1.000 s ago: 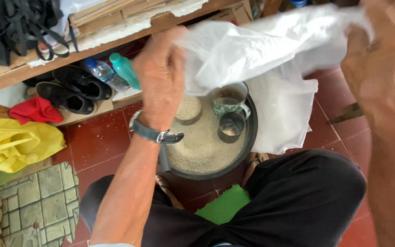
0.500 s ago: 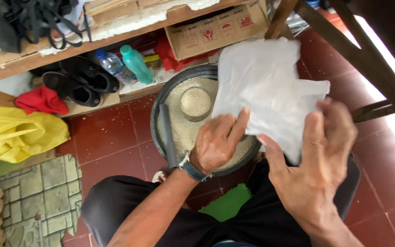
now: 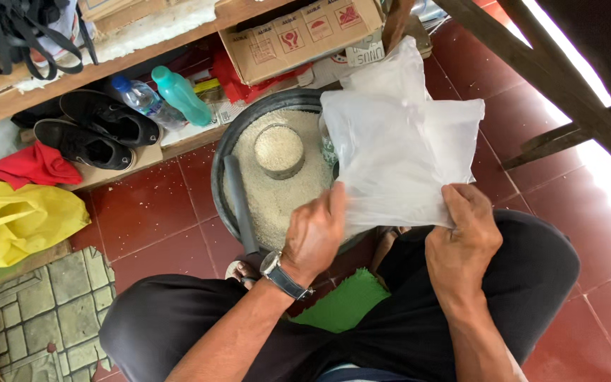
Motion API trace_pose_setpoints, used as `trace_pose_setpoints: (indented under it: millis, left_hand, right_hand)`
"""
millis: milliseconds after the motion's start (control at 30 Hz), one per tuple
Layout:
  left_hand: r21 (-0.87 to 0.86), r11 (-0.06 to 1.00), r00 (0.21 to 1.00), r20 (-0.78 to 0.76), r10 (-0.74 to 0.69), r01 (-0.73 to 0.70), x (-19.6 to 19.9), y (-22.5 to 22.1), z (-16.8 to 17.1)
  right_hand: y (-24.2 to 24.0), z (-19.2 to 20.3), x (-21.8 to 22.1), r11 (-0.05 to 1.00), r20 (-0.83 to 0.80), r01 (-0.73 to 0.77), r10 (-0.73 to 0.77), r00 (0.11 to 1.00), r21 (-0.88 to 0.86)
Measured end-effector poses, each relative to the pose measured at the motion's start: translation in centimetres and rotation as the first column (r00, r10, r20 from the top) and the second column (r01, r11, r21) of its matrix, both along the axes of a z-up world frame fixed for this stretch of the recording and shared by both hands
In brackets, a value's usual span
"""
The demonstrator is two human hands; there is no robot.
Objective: The person scoops rice from a large bucket into several smaller cups and then transfers the rice from the cups into plastic bags.
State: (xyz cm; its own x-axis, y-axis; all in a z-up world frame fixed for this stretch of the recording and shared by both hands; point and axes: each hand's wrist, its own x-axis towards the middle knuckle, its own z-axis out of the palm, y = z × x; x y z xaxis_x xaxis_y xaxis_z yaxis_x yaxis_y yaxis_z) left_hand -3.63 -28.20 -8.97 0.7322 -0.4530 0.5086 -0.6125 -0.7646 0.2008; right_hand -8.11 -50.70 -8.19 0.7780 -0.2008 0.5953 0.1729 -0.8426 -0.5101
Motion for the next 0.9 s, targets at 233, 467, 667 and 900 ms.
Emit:
trace_pose_setpoints:
  millis: [233,467,667,900]
  left_hand:
    - [-0.02,0.959,0.947,-0.164,0.277,-0.284,-1.2,0.7,-0.3]
    - [-0.122,0.959,0.964,-0.105,0.243,-0.255,-2.5,0.5,-3.0]
    - [-0.17,0.97,0.964,-0.229,0.134,-0.175,-4.6,0.1,-2.6]
    - [-0.16,0.956,0.931,-0.315,0.185,-0.244,-4.9,0.0,-4.3]
  right_hand:
    - [1.0,-0.9,-0.4,0.996,-0.188,-0.088,0.091,0.978,0.023]
    - [3.4,4.6,-1.6,0.989,-0.379,-0.098,0.049,0.924,-0.11]
    - [1.7,0.3,0.0,0.998,-0.227,0.032,-0.018,0.974,0.059]
    - [1.1,1.5,0.1,0.969,0.148,0.03,-0.068,0.987,0.247]
